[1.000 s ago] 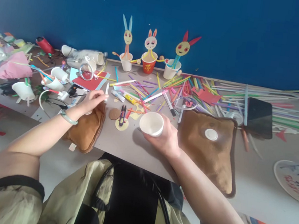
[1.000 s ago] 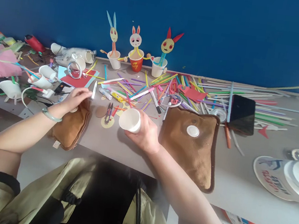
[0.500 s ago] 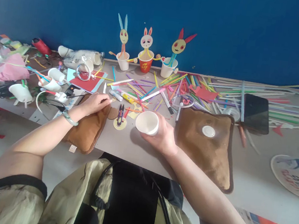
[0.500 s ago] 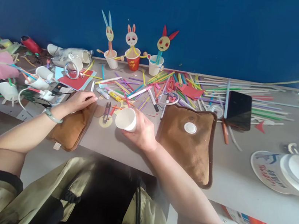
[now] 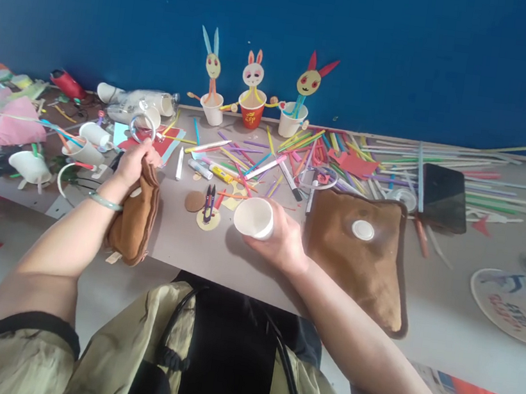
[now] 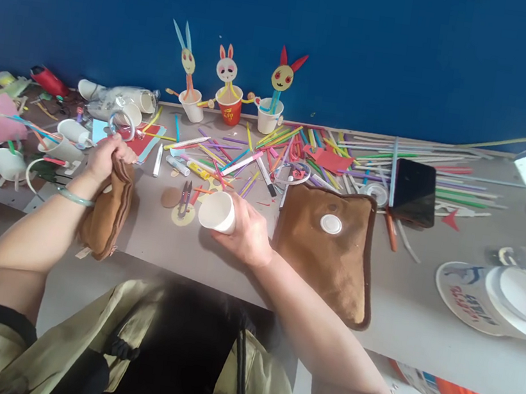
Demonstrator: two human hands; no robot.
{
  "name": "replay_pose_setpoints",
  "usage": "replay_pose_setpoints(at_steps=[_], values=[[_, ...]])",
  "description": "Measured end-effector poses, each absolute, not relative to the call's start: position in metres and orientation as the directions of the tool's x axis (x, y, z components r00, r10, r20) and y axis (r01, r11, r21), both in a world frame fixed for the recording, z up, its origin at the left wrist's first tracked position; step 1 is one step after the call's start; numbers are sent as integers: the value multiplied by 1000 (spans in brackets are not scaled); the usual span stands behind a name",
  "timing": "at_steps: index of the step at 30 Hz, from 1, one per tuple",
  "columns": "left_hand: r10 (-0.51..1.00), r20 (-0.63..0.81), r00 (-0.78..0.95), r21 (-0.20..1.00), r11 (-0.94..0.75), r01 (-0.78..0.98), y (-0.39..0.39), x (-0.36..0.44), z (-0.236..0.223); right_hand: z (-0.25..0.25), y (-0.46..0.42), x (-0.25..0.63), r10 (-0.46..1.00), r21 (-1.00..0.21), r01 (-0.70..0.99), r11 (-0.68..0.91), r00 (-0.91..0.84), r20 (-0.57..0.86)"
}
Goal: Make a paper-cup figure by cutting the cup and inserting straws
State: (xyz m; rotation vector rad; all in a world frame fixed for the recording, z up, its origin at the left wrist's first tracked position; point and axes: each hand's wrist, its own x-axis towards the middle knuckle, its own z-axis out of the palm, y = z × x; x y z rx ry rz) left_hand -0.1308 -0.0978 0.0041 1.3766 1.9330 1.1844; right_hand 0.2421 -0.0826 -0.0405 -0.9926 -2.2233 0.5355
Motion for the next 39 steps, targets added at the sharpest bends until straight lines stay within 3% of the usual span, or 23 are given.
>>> replay_pose_setpoints(at_steps=[6, 9, 13, 17, 21, 26, 33, 39], values=[[914, 167, -371, 769, 115, 629, -84, -118, -15, -37, -83, 241, 777, -588, 522, 618, -521, 354], [933, 218, -285, 642, 83, 762, -81, -98, -11, -37, -83, 242, 778, -591, 521, 616, -522, 350], [952, 270, -146, 614, -53, 788, -84, -55, 6, -41, -84, 242, 761, -595, 488, 639, -515, 395], [969, 174, 177, 779, -245, 578, -95, -2, 16, -45, -83, 242, 765, -622, 455, 637, -466, 443], [881, 73, 468, 952, -201, 231, -101, 44, 17, -46, -80, 244, 824, -688, 453, 567, -338, 455], [942, 59, 330, 992, -92, 85, -97, 76, 20, -48, -75, 246, 839, -745, 387, 544, -236, 490], [957, 106, 271, 993, -118, 28, -86, 72, -11, -50, -74, 246, 846, -759, 390, 522, -350, 402], [976, 153, 156, 980, -170, 101, -81, 61, -20, -46, -73, 246, 820, -717, 435, 545, -455, 347]])
